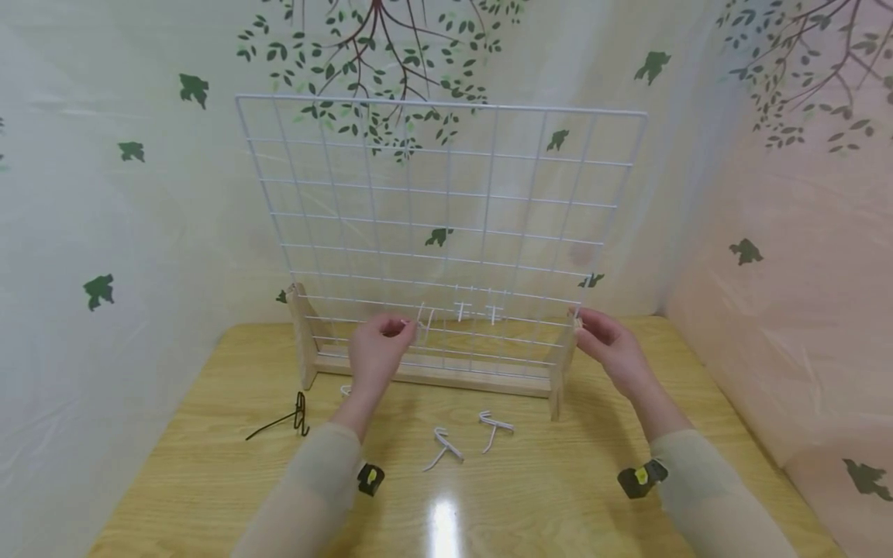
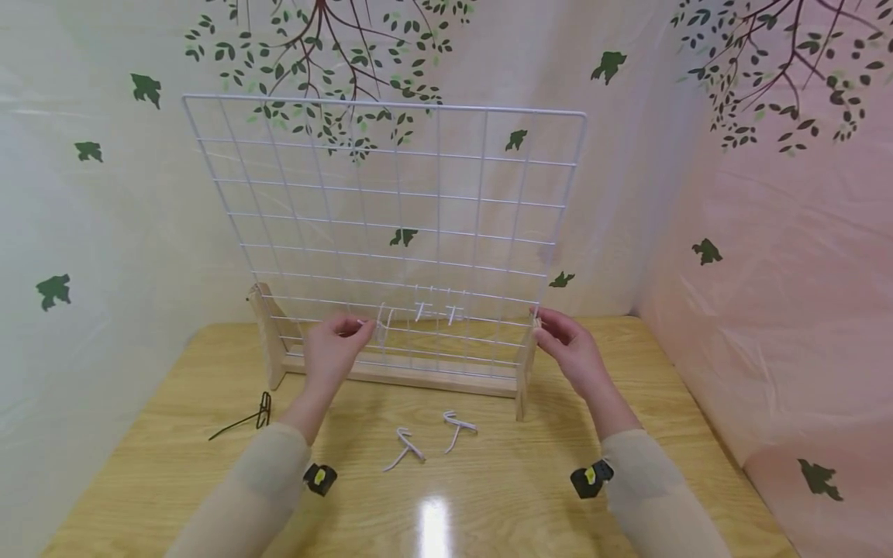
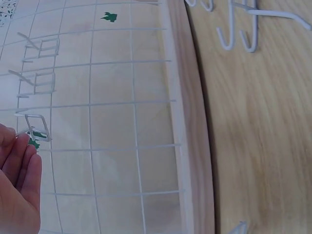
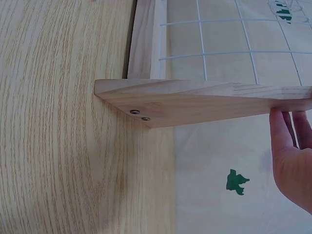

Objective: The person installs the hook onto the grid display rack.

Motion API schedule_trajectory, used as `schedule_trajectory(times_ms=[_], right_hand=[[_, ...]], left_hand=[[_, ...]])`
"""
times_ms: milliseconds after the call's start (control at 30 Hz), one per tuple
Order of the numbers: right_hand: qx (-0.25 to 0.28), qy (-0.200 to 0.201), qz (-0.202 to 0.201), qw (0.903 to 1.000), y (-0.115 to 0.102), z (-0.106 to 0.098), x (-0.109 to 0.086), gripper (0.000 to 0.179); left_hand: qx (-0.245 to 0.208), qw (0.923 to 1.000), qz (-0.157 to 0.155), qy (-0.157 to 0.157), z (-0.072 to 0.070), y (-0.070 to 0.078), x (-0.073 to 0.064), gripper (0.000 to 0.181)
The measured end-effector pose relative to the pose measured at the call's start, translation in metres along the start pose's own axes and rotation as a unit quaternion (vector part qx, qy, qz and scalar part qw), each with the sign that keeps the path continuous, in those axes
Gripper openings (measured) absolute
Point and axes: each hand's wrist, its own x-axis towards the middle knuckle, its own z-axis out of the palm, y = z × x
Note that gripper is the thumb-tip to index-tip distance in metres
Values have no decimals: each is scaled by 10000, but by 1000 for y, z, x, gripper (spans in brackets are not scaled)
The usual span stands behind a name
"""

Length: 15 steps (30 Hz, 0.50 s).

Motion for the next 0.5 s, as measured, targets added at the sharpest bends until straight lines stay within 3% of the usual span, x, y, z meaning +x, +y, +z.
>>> schedule_trajectory(times_ms=[500], right_hand=[[-27,12,-123,9999,1,0,-1,50]], left_hand=[[-219,9985,320,387,6,21,12,13]])
